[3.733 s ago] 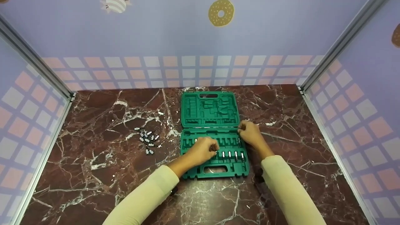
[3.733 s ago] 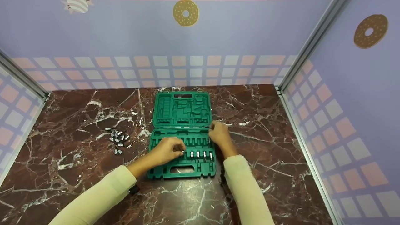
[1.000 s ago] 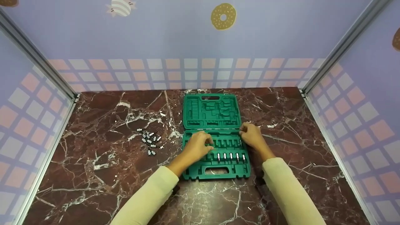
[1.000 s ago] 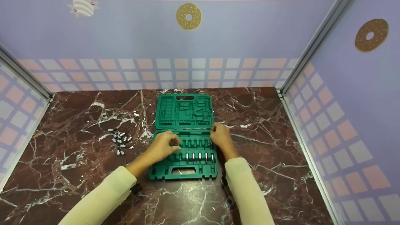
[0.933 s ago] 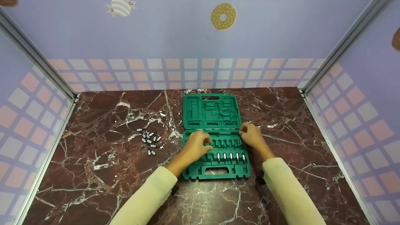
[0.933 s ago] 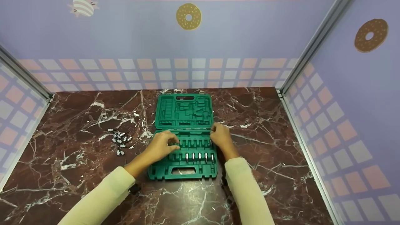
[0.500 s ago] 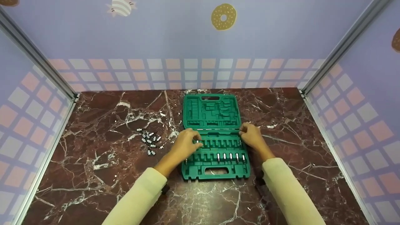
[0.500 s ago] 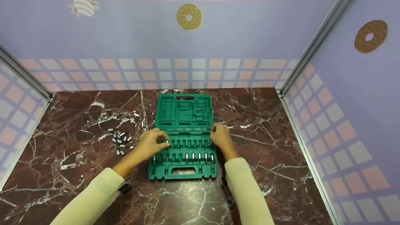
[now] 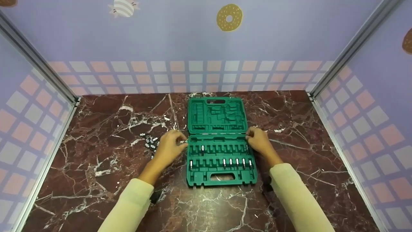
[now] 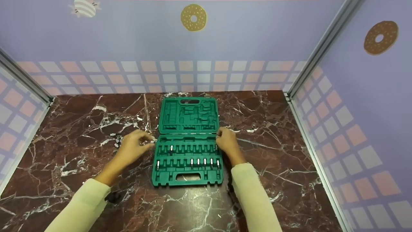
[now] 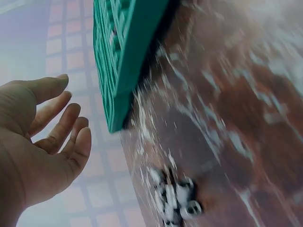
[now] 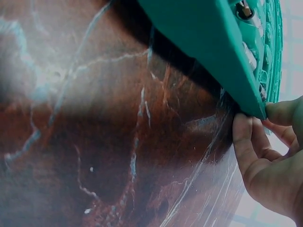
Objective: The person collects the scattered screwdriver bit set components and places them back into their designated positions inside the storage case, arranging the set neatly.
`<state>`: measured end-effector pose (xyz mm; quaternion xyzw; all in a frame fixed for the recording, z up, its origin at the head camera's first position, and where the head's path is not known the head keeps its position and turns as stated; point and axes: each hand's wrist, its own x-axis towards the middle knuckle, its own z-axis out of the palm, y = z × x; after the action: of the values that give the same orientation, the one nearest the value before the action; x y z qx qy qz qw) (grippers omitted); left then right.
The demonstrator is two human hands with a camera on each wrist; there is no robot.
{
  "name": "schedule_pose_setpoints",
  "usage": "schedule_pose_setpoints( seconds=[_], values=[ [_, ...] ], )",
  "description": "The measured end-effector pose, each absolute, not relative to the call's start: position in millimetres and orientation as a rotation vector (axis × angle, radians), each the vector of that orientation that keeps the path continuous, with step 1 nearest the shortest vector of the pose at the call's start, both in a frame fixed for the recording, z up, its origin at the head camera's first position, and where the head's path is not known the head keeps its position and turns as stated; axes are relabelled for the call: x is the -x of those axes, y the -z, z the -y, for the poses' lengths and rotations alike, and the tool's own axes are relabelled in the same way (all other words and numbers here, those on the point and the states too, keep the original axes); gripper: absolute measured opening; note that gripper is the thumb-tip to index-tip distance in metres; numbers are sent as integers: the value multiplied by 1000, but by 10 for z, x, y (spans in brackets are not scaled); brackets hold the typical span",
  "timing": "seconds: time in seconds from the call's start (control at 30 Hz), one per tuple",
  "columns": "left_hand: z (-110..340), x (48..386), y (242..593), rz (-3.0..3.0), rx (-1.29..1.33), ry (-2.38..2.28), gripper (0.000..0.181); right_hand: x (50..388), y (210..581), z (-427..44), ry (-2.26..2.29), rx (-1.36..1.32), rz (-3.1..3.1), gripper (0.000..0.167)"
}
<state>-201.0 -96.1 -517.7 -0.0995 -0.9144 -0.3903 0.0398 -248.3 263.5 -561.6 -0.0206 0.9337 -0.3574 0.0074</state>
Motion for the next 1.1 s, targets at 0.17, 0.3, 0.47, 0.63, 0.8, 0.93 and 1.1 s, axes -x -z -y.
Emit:
schedule_pose_setpoints(
  seconds=[0.17,0.3,0.47,0.63,0.8,0.93,1.1],
  values=[
    [1170,2035,5206,2757,267,1136,16,2472,5617,-2638,1117,67,-2913,5],
    [1355,2078,5247,2732,264,1115,17,2461,5615,-2628,1126,36,-2896,4],
    [1583,2125,5289,2741,221,1116,24,2464,5616,-2630,1128,38,-2905,4],
    [1780,2167,5334,2781,155,1077,32,2463,5600,-2632,1110,33,-2892,4],
    [1938,2218,5397,2785,121,1039,38,2463,5604,-2628,1110,27,-2890,3],
    [2043,2264,5432,2799,90,1027,39,2461,5606,-2630,1114,23,-2892,4],
    [2157,2313,5463,2816,57,1031,37,2464,5600,-2632,1115,24,-2897,4]
  ],
)
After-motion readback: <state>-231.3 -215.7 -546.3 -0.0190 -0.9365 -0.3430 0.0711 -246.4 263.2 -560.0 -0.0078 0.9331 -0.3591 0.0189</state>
